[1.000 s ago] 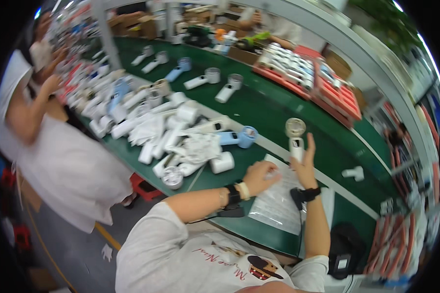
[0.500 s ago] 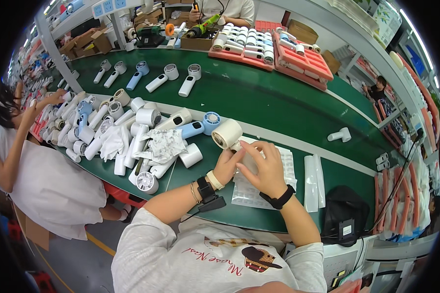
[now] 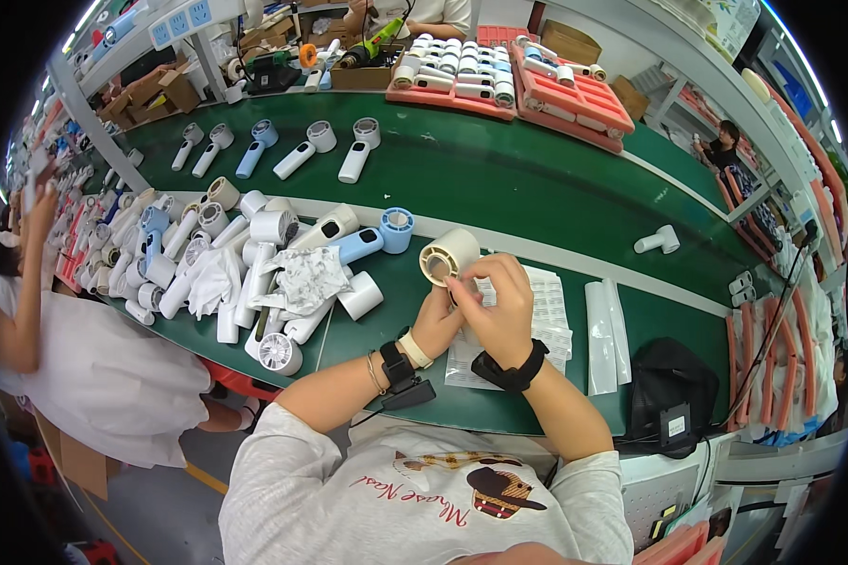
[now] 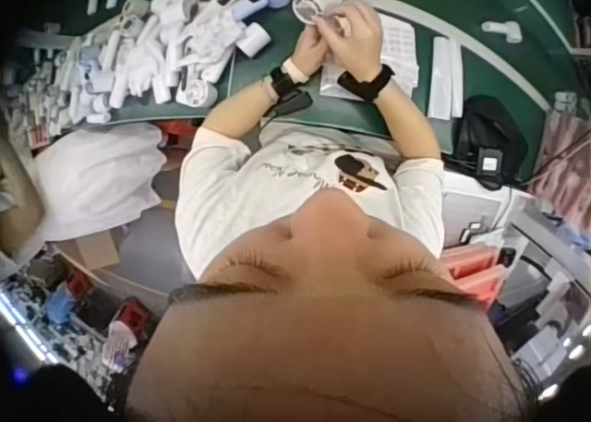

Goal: The recorder is applying small stickers to portable hand-held fans on an assembly line.

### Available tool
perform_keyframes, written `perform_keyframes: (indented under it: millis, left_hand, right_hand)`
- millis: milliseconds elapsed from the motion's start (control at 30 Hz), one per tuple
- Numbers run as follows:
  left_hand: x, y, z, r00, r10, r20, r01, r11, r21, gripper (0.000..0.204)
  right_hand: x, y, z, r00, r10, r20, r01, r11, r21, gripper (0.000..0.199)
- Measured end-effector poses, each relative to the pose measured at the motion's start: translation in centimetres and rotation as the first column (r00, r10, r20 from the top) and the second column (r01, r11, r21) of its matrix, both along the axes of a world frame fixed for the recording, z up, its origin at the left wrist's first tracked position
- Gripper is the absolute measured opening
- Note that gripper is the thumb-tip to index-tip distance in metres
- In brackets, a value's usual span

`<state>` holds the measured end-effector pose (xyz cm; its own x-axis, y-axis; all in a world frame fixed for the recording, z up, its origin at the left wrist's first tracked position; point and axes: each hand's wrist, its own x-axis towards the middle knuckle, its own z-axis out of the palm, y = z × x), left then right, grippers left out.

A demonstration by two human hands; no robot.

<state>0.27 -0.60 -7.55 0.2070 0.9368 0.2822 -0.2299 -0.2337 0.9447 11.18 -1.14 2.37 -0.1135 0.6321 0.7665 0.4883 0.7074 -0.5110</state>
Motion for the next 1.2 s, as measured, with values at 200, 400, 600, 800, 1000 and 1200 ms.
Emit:
perform_keyframes:
  millis: [200,400,600,800,1000,1200]
  left_hand:
    - [-0.7,0.0,1.6,0.978,-0.022,-0.208,0.064,0.978,0.199,0.039]
    - [-1.0,0.3,0.1,0.999,-0.026,-0.031,0.033,0.974,0.224,0.036]
    - [-1.4,1.1,2.1,0.771,-0.255,0.584,0.417,0.895,-0.161,0.038]
    - [-1.6,1.1,3.8,0.684,-0.151,0.714,0.517,0.79,-0.328,0.044]
    - [-2.0,2.0,2.6,0.698,-0.235,0.676,0.542,0.791,-0.284,0.055]
    - [-2.0,2.0,2.9,0.789,-0.25,0.561,0.501,0.79,-0.353,0.054]
  right_hand:
    - [-0.2,-0.4,0.2,0.987,0.029,0.157,-0.05,0.991,0.128,0.016]
    - [-0.3,-1.7,0.6,0.919,0.311,0.24,-0.332,0.942,0.052,0.016]
    - [2.1,-2.3,1.9,0.935,0.313,-0.165,-0.354,0.824,-0.442,0.014]
    - [3.9,-0.6,1.7,0.888,0.396,-0.233,-0.451,0.649,-0.612,0.012]
    - [3.8,-0.1,0.0,0.856,0.436,-0.277,-0.481,0.479,-0.734,0.014]
    - [3.8,0.2,-0.8,0.859,0.455,-0.232,-0.44,0.428,-0.789,0.014]
